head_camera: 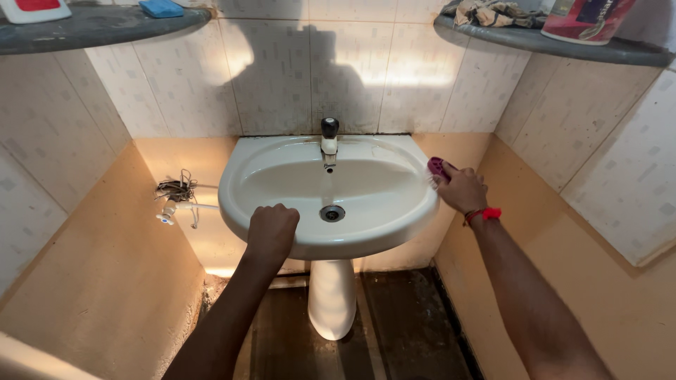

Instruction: The person scrubs a white pedestal sink using a pink scrubbing brush, cleaning the basin, faucet, and surrounding tiled wall. They then rinse the brush and wash their hands under the running tap.

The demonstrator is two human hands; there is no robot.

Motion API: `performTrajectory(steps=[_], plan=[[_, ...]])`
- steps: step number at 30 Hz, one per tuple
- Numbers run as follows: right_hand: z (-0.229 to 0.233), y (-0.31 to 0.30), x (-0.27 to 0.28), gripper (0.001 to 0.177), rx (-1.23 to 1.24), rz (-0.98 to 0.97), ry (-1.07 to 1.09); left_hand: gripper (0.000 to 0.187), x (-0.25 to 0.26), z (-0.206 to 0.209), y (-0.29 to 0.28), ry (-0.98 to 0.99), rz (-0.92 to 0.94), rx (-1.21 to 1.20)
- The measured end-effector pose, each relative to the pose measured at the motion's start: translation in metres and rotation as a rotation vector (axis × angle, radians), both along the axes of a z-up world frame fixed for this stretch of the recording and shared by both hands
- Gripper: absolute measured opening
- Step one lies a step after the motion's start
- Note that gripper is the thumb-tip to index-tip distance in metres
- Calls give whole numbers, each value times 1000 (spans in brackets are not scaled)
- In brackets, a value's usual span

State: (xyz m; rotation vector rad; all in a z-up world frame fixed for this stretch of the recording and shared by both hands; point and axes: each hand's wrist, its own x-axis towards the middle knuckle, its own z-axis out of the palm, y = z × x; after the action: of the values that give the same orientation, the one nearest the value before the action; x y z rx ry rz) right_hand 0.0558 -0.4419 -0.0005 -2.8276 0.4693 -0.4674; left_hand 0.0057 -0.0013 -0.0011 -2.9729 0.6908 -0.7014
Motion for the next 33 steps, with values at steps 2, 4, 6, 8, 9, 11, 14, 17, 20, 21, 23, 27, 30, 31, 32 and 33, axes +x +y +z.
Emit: performTrajectory(steps=[2, 4, 6, 8, 9, 11, 14, 17, 20, 21, 23, 27, 30, 31, 32, 33], plan=[[1, -9, 20, 61, 45, 1, 20, 12, -3, 1, 0, 39, 8, 19], [5, -7, 39, 61, -26, 34, 13, 9, -8, 8, 5, 25, -43, -35], [12, 3, 59, 62, -80, 64, 36, 11, -12, 16, 11, 70, -52, -49], [17, 18, 80, 65, -112, 80, 92, 19, -16, 23, 13, 178, -27, -20], [20, 27, 91, 65, -141, 102, 102, 16, -16, 26, 11, 159, -33, -21], [23, 44, 114, 67, -200, 147, 122, 13, -18, 27, 8, 123, -45, -21], [20, 74, 147, 62, -218, 219, 132, 8, -19, 24, 0, 56, -70, -37], [19, 102, 174, 64, -164, 260, 136, 8, -19, 22, -5, 104, -25, 41], [12, 114, 186, 70, -28, 293, 127, 8, -17, 22, -2, 96, -20, 43], [9, 114, 190, 70, -30, 304, 120, 8, -16, 22, -1, 87, -29, 32], [2, 106, 191, 70, -34, 324, 109, 8, -16, 21, 2, 71, -51, 7], [8, 94, 178, 70, -68, 247, 183, 9, -13, 23, 2, 104, 1, 35], [24, 79, 151, 62, -188, 138, 285, 11, -13, 23, -2, 88, 0, 51], [29, 71, 140, 59, -259, 122, 294, 10, -13, 23, -2, 85, -8, 59], [31, 64, 128, 56, -329, 107, 304, 10, -12, 22, -3, 82, -16, 67], [33, 58, 118, 54, -321, 103, 303, 10, -10, 23, -4, 88, -6, 70]])
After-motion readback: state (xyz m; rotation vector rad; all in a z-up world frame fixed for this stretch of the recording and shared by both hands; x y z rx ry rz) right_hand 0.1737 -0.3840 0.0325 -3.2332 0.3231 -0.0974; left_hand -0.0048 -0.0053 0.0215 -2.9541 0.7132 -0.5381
